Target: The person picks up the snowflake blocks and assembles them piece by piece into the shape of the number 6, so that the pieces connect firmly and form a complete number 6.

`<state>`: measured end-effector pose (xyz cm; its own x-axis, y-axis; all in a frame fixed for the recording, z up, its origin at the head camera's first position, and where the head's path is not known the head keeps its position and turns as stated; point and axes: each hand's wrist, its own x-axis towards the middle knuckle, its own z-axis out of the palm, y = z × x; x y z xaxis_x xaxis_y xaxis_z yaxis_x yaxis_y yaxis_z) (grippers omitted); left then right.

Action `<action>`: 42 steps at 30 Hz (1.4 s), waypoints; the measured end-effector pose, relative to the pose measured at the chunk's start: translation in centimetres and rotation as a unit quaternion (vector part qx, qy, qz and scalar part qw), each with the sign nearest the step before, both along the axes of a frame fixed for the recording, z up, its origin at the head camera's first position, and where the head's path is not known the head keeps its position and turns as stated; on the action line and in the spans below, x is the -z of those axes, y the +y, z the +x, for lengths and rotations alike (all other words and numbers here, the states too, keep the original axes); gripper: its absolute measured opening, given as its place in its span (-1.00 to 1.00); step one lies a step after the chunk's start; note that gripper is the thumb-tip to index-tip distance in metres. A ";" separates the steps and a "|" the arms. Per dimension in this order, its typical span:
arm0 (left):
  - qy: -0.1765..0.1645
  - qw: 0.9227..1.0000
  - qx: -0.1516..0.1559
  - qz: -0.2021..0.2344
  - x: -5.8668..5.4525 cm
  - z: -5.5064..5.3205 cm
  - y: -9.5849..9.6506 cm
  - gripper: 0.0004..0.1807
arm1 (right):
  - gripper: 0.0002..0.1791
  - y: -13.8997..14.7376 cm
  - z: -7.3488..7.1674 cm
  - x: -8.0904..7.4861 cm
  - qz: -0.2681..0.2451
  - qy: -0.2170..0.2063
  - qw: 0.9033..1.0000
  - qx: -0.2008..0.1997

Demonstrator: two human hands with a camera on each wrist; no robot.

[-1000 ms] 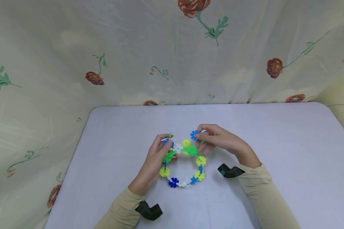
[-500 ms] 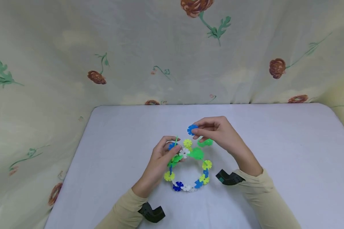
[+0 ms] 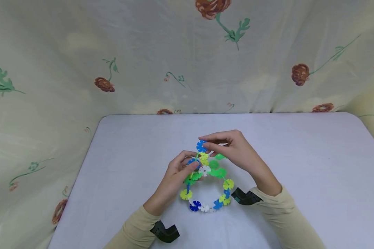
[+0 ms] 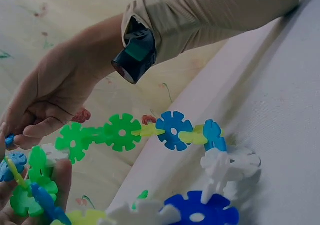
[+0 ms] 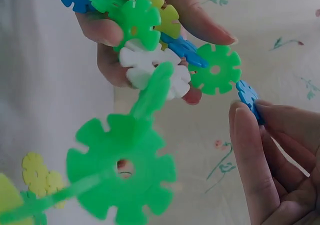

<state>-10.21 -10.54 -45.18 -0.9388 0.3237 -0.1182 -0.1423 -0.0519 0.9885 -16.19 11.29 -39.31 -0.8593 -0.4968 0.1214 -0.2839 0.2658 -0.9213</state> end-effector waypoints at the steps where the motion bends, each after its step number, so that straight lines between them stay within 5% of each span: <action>1: 0.002 1.000 -0.003 -0.008 0.0 0.0 0.0 -0.63 | -0.72 -0.1 0.1 0.0 -0.002 0.001 1.000 -0.002; 7: 0.008 0.999 -0.028 -0.041 0.1 0.0 0.1 -0.65 | -0.72 -0.4 0.2 0.1 -0.006 -0.006 1.000 -0.005; 32: 0.035 0.997 -0.070 -0.021 0.1 0.0 0.0 -0.68 | -0.76 -1.1 0.0 0.7 0.003 -0.042 0.999 -0.016; 42: 0.025 0.998 -0.061 -0.023 -0.2 0.0 -0.1 -0.68 | -0.74 -0.9 -0.2 0.7 0.010 -0.041 0.999 -0.030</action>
<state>-10.19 -10.62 -45.01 -0.9759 0.2021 -0.0828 -0.0886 -0.0199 0.9959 -16.38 10.37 -39.98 -0.8351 -0.5485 0.0422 -0.2238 0.2687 -0.9369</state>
